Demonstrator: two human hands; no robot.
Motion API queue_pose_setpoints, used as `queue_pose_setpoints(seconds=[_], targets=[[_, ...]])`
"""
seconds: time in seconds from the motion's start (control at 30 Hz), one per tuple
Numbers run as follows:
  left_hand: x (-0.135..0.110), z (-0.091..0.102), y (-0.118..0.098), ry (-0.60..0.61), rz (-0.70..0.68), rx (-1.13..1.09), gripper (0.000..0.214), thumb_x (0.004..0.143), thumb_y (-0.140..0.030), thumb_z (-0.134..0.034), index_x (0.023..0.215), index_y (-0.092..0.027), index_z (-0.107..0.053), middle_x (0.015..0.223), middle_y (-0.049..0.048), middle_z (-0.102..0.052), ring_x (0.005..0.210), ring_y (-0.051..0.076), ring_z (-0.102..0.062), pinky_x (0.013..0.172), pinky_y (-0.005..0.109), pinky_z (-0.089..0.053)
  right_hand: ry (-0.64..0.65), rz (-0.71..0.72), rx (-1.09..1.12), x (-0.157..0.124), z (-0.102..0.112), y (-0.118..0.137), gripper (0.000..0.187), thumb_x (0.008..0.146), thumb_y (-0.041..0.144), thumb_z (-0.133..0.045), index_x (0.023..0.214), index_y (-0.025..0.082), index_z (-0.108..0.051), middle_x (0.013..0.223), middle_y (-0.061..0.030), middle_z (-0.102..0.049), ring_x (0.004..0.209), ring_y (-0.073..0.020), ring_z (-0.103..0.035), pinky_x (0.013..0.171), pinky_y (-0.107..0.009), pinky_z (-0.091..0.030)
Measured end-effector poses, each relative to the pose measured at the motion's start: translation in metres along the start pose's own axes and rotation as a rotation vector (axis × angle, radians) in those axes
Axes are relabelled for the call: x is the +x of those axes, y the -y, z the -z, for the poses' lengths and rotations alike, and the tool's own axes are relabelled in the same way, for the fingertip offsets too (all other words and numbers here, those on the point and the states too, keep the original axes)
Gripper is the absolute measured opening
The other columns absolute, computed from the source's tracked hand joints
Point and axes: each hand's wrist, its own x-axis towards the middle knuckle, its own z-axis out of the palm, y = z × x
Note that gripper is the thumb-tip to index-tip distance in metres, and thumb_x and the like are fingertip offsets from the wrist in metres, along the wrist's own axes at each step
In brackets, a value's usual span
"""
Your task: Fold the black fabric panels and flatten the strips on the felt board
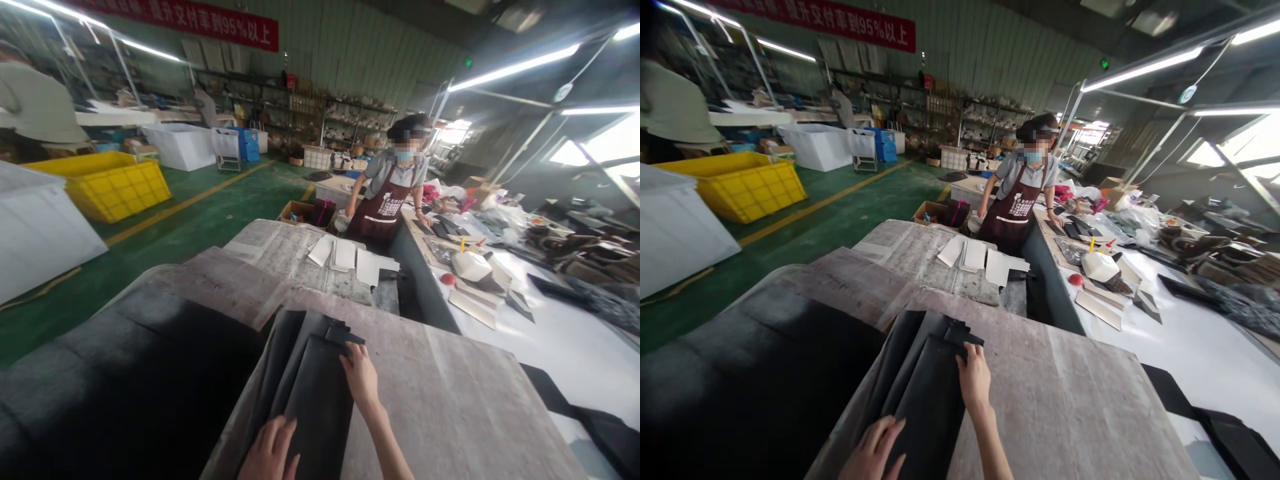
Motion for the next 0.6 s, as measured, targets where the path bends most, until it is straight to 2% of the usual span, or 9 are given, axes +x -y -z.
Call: queue_pose_setpoints(seconds=[0.07,0.13,0.23,0.27,0.37,0.47,0.6], targets=[[0.004,-0.014,0.009,0.001,0.014,0.037,0.047,0.079,-0.033,-0.064,0.125,-0.025,-0.061,0.119,0.0142,-0.066,0.106,0.032,-0.066,0.085,0.039,-0.061,-0.025,-0.028,-0.027,0.009,-0.009,-0.001,0.029,0.081,0.024,-0.057,0.109,0.021,-0.062,0.109,-0.0084,-0.061,0.088,-0.0211,-0.064,0.068,-0.029,-0.046],[0.005,-0.022,0.019,-0.005,0.028,0.038,0.050,0.078,-0.031,-0.064,0.127,-0.023,-0.060,0.121,0.0145,-0.064,0.108,0.031,-0.065,0.086,0.039,-0.060,-0.037,-0.042,-0.042,0.014,-0.014,-0.006,0.021,0.077,0.021,-0.061,0.098,0.022,-0.063,0.094,-0.0047,-0.062,0.083,-0.0206,-0.062,0.063,-0.027,-0.042],[0.006,-0.022,0.029,-0.026,0.051,0.006,0.048,0.080,-0.030,-0.061,0.126,-0.020,-0.059,0.118,0.0136,-0.066,0.105,0.029,-0.067,0.086,0.037,-0.060,-0.032,-0.028,-0.021,0.019,-0.017,-0.014,0.003,0.076,0.021,-0.062,0.075,0.022,-0.059,0.075,0.0012,-0.058,0.070,-0.0168,-0.057,0.057,-0.024,-0.035],[0.007,-0.020,0.029,-0.025,0.057,-0.013,0.047,0.081,-0.032,-0.060,0.127,-0.020,-0.059,0.117,0.0129,-0.067,0.105,0.028,-0.067,0.086,0.036,-0.060,-0.034,-0.023,-0.002,0.020,-0.018,-0.017,0.007,0.077,0.023,-0.061,0.071,0.022,-0.057,0.072,0.0019,-0.056,0.066,-0.0157,-0.055,0.056,-0.024,-0.034],[0.011,-0.015,0.024,-0.011,0.109,-0.091,0.043,0.087,-0.037,-0.055,0.129,-0.024,-0.056,0.114,0.0106,-0.068,0.102,0.025,-0.068,0.083,0.032,-0.060,-0.059,-0.026,0.079,0.022,-0.017,-0.027,0.015,0.082,0.030,-0.055,0.070,0.021,-0.055,0.066,0.0022,-0.055,0.061,-0.0143,-0.053,0.056,-0.023,-0.037],[0.016,-0.014,0.015,0.016,0.170,-0.179,0.040,0.090,-0.036,-0.048,0.129,-0.029,-0.053,0.106,0.0080,-0.069,0.091,0.022,-0.071,0.073,0.028,-0.060,-0.103,-0.043,0.150,0.022,-0.016,-0.036,0.016,0.084,0.032,-0.049,0.074,0.020,-0.055,0.063,0.0016,-0.056,0.060,-0.0151,-0.055,0.057,-0.024,-0.040],[0.021,-0.016,0.008,-0.018,0.251,-0.262,0.036,0.090,-0.031,-0.043,0.123,-0.029,-0.056,0.091,0.0036,-0.069,0.080,0.019,-0.070,0.073,0.025,-0.056,-0.154,-0.061,0.176,0.018,-0.015,-0.037,0.015,0.086,0.030,-0.045,0.079,0.021,-0.055,0.071,-0.0012,-0.062,0.064,-0.0168,-0.058,0.061,-0.025,-0.042]])
